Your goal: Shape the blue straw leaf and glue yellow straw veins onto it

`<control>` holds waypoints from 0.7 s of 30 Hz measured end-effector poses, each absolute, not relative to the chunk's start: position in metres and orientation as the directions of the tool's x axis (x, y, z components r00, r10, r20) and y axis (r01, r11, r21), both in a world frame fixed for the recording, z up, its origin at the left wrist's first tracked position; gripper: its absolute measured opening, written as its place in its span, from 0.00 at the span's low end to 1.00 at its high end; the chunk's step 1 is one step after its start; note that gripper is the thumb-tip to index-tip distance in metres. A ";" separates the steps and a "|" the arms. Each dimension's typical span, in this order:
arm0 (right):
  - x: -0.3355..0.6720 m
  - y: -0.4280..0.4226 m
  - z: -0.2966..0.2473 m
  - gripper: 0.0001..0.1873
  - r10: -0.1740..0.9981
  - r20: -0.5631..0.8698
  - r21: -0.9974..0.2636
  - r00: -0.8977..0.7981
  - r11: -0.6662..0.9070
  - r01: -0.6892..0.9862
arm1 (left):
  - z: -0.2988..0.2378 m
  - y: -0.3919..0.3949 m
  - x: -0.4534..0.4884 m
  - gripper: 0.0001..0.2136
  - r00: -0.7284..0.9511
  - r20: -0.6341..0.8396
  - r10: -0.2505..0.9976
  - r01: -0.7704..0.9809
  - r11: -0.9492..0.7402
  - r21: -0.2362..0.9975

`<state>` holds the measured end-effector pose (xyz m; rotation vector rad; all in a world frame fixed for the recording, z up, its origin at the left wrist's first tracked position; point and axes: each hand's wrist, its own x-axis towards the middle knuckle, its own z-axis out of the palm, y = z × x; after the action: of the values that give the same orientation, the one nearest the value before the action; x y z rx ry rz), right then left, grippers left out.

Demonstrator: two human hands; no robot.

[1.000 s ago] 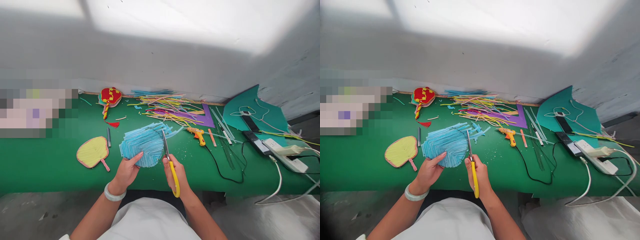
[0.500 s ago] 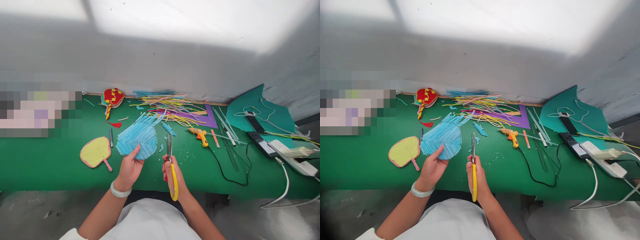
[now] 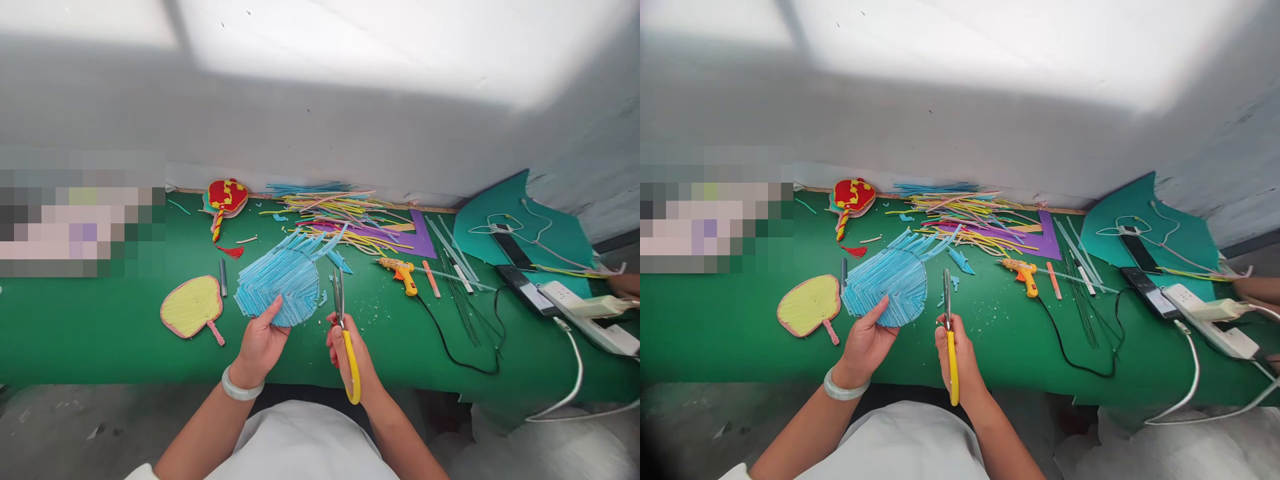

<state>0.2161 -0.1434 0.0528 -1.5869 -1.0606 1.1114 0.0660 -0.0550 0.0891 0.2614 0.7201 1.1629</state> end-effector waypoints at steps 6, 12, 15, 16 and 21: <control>0.235 -0.151 0.061 0.32 0.963 -0.251 -0.959 0.100 -0.262 0.112 | 0.079 -0.054 0.058 0.26 0.247 -0.340 0.907 -0.715 0.408 0.568; 0.244 -0.156 0.073 0.36 0.973 -0.232 -0.973 0.001 -0.232 0.024 | 0.067 -0.055 0.049 0.29 0.360 -0.290 0.887 -0.655 0.461 0.599; 0.245 -0.157 0.076 0.37 0.976 -0.220 -0.975 -0.007 -0.220 0.021 | 0.066 -0.056 0.048 0.30 0.376 -0.276 0.884 -0.621 0.462 0.633; 0.246 -0.157 0.077 0.37 0.976 -0.217 -0.976 -0.014 -0.216 0.026 | 0.066 -0.056 0.048 0.30 0.384 -0.275 0.882 -0.602 0.465 0.649; 0.248 -0.155 0.080 0.37 0.972 -0.226 -0.972 -0.059 -0.221 0.078 | 0.067 -0.056 0.048 0.32 0.382 -0.296 0.876 -0.532 0.470 0.704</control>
<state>0.2482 -0.1553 0.0802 -1.3960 -1.1973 1.3924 0.0477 -0.0560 0.0668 0.5555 0.7161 0.9589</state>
